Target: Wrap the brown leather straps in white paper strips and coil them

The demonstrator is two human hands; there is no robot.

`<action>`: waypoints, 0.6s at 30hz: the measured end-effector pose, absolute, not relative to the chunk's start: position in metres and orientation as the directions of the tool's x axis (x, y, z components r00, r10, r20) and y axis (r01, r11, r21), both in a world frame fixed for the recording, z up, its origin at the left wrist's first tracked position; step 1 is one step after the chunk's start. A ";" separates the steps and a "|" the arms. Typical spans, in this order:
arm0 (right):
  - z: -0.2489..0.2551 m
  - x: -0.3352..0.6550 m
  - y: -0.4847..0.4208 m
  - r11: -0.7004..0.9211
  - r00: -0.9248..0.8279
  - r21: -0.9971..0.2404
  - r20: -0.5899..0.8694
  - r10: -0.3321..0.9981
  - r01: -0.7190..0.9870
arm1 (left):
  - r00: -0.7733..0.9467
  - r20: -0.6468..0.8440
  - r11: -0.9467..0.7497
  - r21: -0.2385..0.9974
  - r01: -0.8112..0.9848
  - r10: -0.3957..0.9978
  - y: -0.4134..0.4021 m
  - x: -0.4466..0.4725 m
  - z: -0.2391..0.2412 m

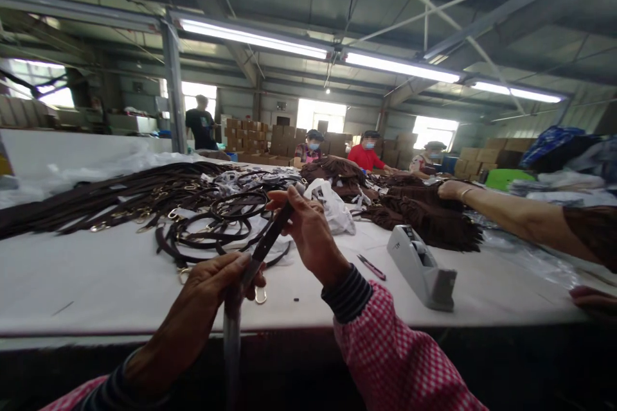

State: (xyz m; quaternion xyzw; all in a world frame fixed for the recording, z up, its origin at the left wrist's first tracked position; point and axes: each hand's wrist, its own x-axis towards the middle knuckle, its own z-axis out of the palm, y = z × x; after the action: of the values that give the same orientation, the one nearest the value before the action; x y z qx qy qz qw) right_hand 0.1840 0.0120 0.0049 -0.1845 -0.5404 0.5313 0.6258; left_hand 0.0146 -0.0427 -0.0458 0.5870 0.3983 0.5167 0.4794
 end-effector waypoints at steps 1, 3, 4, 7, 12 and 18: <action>0.004 0.179 0.004 0.393 -0.165 -0.815 0.497 0.852 -0.426 | 0.131 0.231 -0.228 0.973 -0.035 0.964 -0.041 0.016 -0.041; 0.000 0.167 -0.009 0.376 -0.241 -0.842 0.485 0.840 -0.386 | 0.082 0.249 -0.242 0.967 -0.082 0.965 -0.038 0.018 -0.030; -0.002 0.161 -0.012 0.338 -0.292 -0.855 0.465 0.836 -0.394 | 0.053 0.264 -0.257 0.960 -0.110 0.963 -0.037 0.020 -0.023; -0.003 0.154 0.000 0.174 -0.357 -0.843 0.390 0.849 -0.508 | -0.025 0.323 -0.324 0.937 -0.128 0.946 -0.037 0.023 -0.009; 0.011 0.155 0.035 -0.009 -0.226 -0.719 0.207 0.952 -0.695 | 0.032 0.336 -0.338 0.934 0.118 0.941 -0.039 0.022 -0.006; -0.010 0.139 0.002 0.242 -0.423 -0.845 0.462 0.780 -0.477 | -0.073 0.345 -0.341 0.938 0.070 0.936 -0.036 0.006 -0.014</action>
State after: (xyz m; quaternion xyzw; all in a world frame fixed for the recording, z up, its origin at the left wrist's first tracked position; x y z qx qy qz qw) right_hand 0.1388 0.0017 -0.0105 -0.1280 -0.5905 0.6023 0.5217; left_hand 0.0060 -0.0363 -0.0143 0.5718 0.4396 0.5860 0.3693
